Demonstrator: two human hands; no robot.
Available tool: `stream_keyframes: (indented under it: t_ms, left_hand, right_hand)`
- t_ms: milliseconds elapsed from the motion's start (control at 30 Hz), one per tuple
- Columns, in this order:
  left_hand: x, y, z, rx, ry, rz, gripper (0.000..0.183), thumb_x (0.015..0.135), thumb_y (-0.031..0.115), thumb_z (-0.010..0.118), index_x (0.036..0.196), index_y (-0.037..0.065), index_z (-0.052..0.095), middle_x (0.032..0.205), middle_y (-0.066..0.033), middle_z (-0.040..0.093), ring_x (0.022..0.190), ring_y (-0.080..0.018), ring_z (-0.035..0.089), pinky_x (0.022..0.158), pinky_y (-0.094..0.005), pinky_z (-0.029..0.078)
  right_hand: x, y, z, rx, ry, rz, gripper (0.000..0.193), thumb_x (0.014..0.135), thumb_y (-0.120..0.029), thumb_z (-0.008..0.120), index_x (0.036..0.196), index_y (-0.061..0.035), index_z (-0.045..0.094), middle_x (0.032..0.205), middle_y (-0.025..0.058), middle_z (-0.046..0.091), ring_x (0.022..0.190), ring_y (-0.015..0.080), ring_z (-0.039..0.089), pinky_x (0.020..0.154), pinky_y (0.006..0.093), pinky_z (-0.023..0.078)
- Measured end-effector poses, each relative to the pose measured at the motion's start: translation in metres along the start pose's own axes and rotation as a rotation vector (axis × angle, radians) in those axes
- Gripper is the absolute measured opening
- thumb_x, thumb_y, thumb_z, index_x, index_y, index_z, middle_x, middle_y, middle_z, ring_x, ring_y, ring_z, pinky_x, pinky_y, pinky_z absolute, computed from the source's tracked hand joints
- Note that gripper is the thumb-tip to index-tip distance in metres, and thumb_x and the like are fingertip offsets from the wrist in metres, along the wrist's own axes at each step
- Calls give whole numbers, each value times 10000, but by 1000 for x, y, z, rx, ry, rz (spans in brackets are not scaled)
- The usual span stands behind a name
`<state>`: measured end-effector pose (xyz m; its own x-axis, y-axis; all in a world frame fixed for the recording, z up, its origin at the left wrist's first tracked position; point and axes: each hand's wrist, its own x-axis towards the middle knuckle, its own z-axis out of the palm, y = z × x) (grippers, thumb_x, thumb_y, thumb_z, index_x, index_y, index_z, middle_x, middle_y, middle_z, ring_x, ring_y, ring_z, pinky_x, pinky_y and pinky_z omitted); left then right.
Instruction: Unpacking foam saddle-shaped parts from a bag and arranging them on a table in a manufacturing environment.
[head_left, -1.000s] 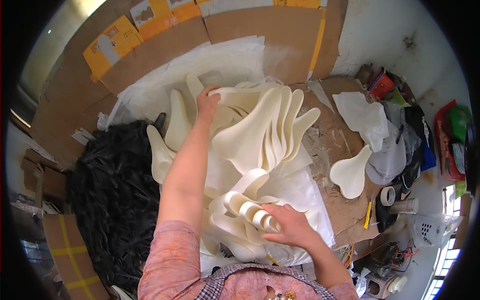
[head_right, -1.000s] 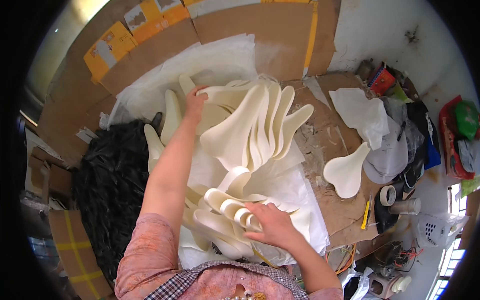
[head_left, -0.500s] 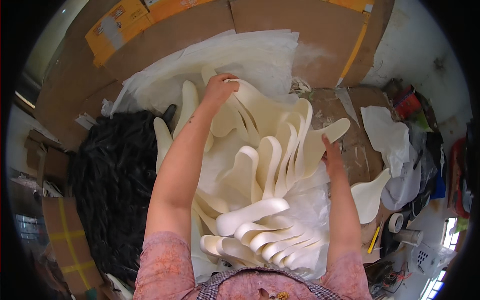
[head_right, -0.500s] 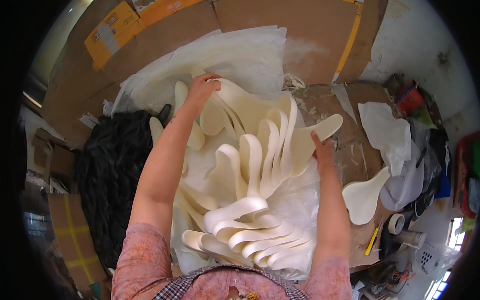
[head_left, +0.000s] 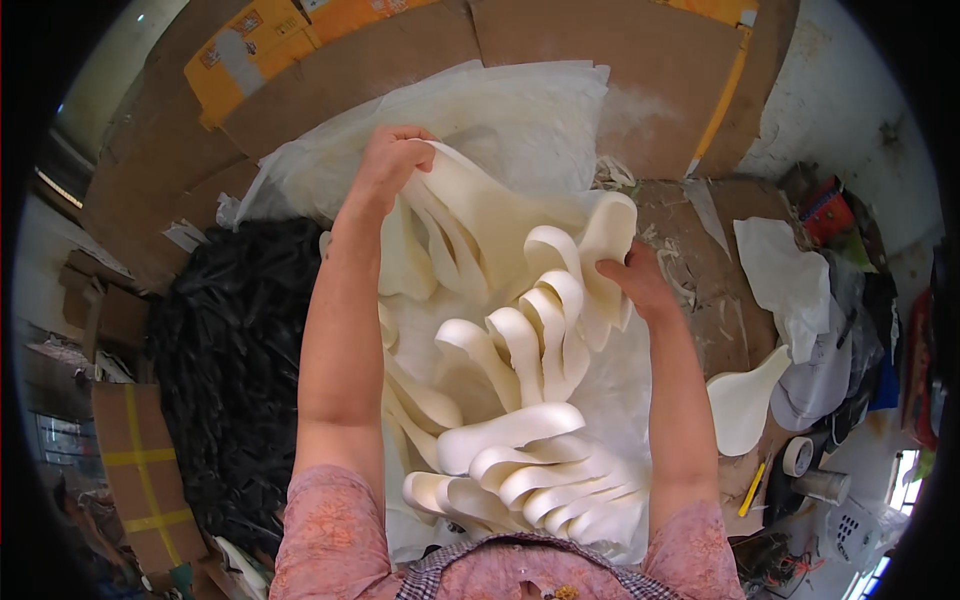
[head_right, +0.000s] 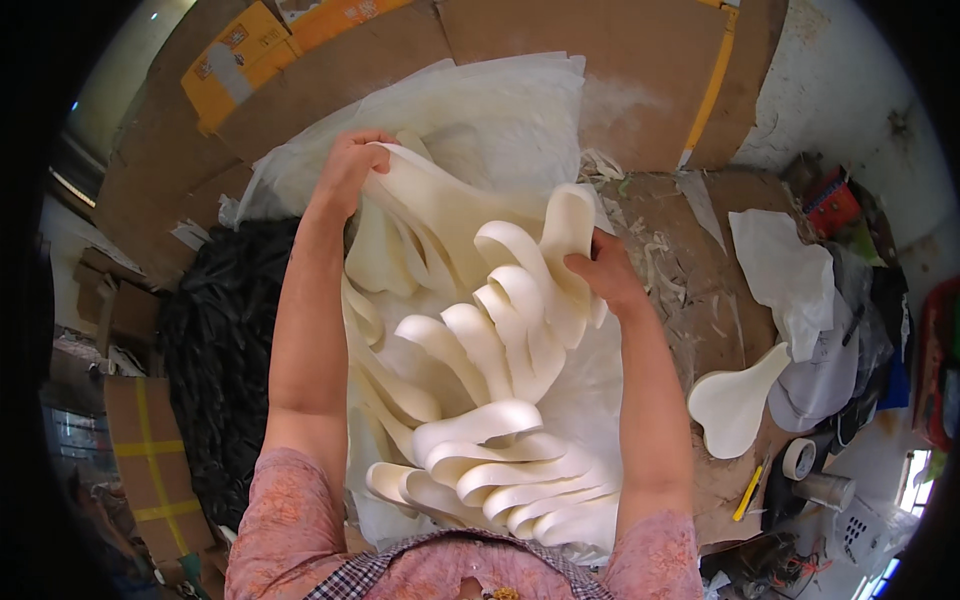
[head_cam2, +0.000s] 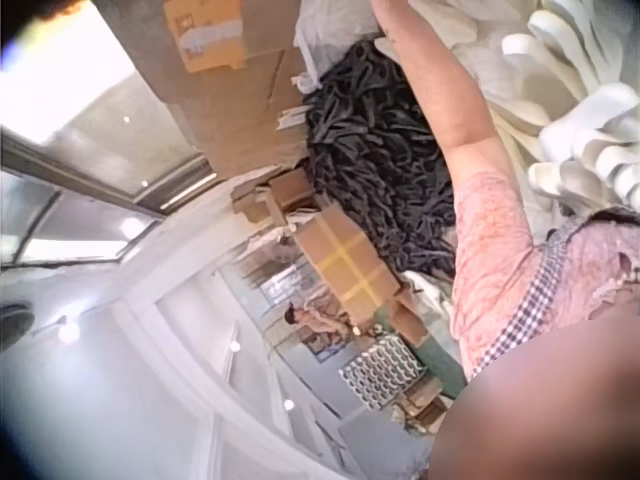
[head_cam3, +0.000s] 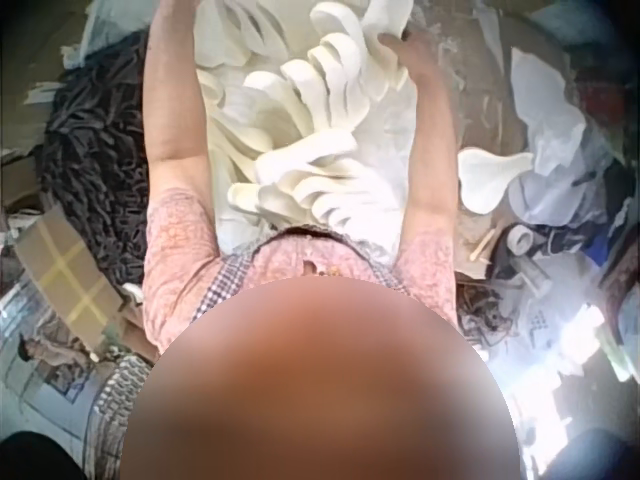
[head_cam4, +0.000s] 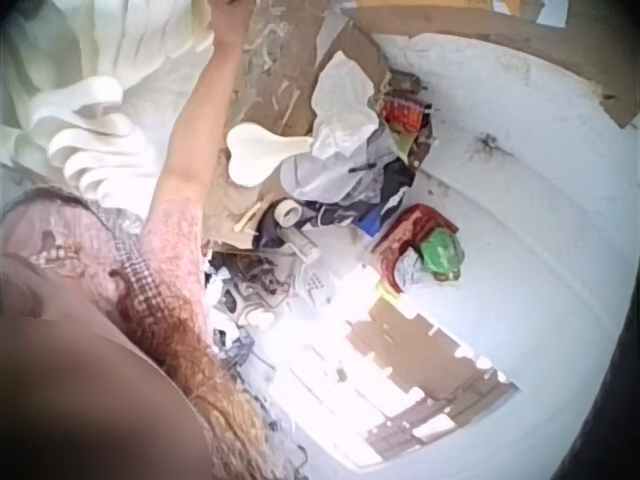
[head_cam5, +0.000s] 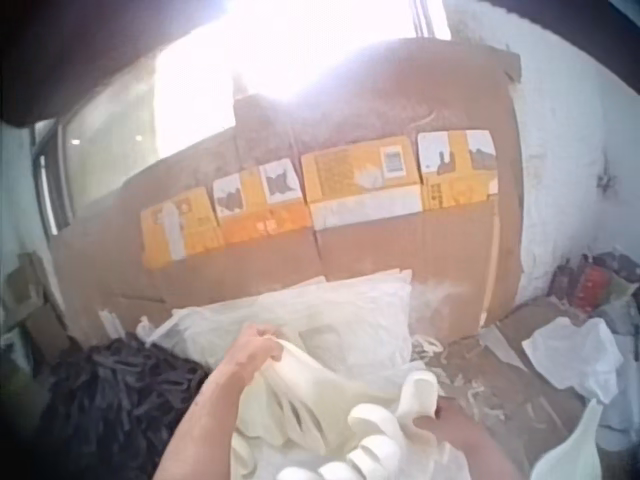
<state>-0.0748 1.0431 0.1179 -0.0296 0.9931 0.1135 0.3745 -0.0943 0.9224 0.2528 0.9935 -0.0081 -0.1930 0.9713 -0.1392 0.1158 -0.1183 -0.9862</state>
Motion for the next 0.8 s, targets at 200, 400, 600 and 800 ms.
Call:
stream_keyframes:
  t_ms: [200,400,600,800]
  left_hand:
    - [0,12,-25,-43,-67,91,228,549,98,519,718,7,640,620,-10,532,616,-126,478,561,-240,370]
    - [18,-13,1,86,137,95,235,568,109,549,751,3,653,632,-2,553,607,-100,489,563,-228,378]
    - [3,-1,27,84,181,95,194,568,148,592,704,37,675,547,-19,576,524,-103,501,509,-248,398]
    - [-29,44,25,128,65,216,187,572,114,559,707,27,654,565,-4,542,554,-101,475,517,-242,370]
  right_hand:
    - [15,-21,3,130,-217,-15,406,693,-96,662,1082,-1,594,977,66,640,880,152,588,811,303,468]
    - [18,-27,38,-135,-267,-30,488,714,-169,659,1158,6,554,1054,67,618,954,158,565,873,289,439]
    - [1,-21,62,104,-289,-24,552,742,-185,673,1238,-12,500,1108,74,596,1003,163,546,906,298,421]
    - [-9,-34,58,-1,-336,-22,382,761,-117,663,1126,-23,597,1016,37,620,918,111,549,848,272,445]
